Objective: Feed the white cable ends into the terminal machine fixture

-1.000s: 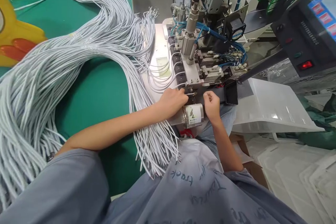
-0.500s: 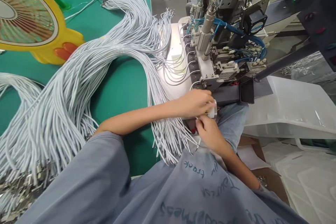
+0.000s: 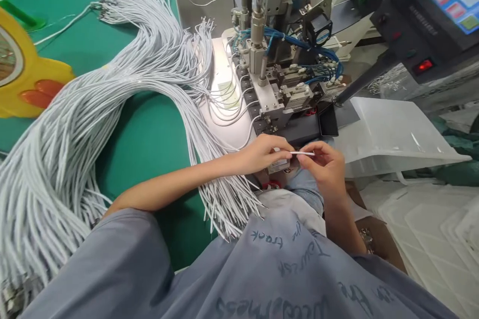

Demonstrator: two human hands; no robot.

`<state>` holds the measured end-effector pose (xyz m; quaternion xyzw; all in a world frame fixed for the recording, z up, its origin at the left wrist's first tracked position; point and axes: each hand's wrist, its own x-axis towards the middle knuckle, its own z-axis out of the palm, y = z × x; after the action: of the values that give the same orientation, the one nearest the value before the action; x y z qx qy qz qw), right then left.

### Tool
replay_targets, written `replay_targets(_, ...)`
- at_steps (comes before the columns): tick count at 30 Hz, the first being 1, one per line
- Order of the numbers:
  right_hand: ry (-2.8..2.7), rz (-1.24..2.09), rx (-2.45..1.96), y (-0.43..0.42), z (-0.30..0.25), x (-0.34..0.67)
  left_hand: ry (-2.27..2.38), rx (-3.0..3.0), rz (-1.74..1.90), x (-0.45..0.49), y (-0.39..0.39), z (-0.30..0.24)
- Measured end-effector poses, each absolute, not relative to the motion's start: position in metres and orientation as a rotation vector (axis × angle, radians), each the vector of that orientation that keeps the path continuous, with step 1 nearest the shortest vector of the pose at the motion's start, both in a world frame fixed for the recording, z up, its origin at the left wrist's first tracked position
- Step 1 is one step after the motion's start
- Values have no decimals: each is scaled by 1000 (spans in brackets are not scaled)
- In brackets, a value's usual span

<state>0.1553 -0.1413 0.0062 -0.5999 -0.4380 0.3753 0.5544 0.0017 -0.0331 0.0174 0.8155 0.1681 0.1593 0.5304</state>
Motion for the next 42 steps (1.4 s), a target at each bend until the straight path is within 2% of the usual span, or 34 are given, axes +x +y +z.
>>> replay_targets(6,-906,663,-1381,-130,-4,139,377,1961,452,0,-33,22)
replay_targets(17,-1086,569,-1361,-130,3,133,384,2000,684,0,-36,20)
replay_targets(26,-1285,809,-1483,-116,9,157,471,2243,764,0,-27,9)
replay_targets(33,-1092,737,-1363,-112,-6,138,594,1981,700,3,-29,9)
replay_targets(35,-1096,617,-1416,-113,-6,133,593,2073,721,2,-29,7)
replay_targets(38,-1256,411,-1544,-113,-4,134,552,2509,776,0,-26,3)
replay_targets(42,-1435,465,-1547,-107,-2,145,473,2921,768,-4,-23,0)
